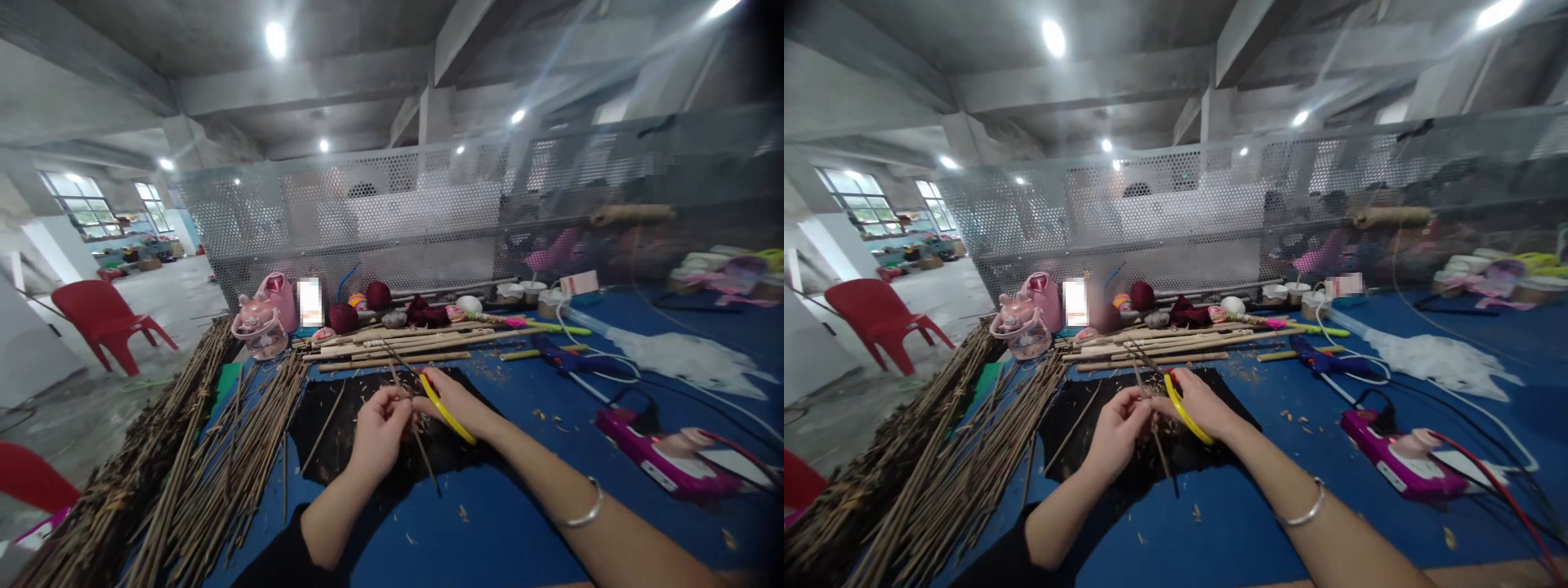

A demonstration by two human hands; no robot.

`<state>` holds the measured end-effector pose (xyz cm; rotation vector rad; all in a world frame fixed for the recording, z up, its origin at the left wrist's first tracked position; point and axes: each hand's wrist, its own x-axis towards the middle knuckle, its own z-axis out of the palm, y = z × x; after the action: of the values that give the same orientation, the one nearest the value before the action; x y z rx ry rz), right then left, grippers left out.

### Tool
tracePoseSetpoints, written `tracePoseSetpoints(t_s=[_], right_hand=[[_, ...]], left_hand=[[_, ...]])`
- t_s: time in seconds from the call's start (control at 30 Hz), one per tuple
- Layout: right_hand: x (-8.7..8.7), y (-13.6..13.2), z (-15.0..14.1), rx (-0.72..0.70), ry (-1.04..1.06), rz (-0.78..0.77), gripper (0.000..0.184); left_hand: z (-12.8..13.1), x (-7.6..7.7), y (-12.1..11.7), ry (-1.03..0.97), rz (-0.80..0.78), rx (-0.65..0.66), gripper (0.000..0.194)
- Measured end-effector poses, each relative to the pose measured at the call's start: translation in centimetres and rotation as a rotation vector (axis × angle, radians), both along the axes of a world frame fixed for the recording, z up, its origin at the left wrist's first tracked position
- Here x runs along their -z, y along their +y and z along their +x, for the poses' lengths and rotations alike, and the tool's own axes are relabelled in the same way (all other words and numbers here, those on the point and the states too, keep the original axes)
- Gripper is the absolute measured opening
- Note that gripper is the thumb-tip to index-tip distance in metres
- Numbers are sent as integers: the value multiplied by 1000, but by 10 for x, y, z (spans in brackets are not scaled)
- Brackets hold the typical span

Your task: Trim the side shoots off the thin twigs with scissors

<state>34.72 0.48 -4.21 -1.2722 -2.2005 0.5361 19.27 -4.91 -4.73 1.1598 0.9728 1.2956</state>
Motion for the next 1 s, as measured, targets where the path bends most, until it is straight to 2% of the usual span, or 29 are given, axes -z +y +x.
tracePoseSetpoints(t_s=[0.13,0.3,0.57,0.77,0.9,1.0], right_hand=[[0,-15,2,-39,32,-42,49],[-6,-22,2,-60,26,-42,57],[-9,-27,1,-100,-26,0,54],[-9,-29,0,-132,36,-121,42],[-3,-28,-2,-46,51,-117,42],[0,-27,-3,-37,81,-129,43]], left_hand=[[3,0,-7,106,79,-16,18],[7,1,-12,135,87,-31,12],[6,3,-14,178,68,-49,15],[6,1,-15,144,54,0,21],[6,-1,-17,146,64,-21,22],[6,-1,-18,154,67,-28,20]])
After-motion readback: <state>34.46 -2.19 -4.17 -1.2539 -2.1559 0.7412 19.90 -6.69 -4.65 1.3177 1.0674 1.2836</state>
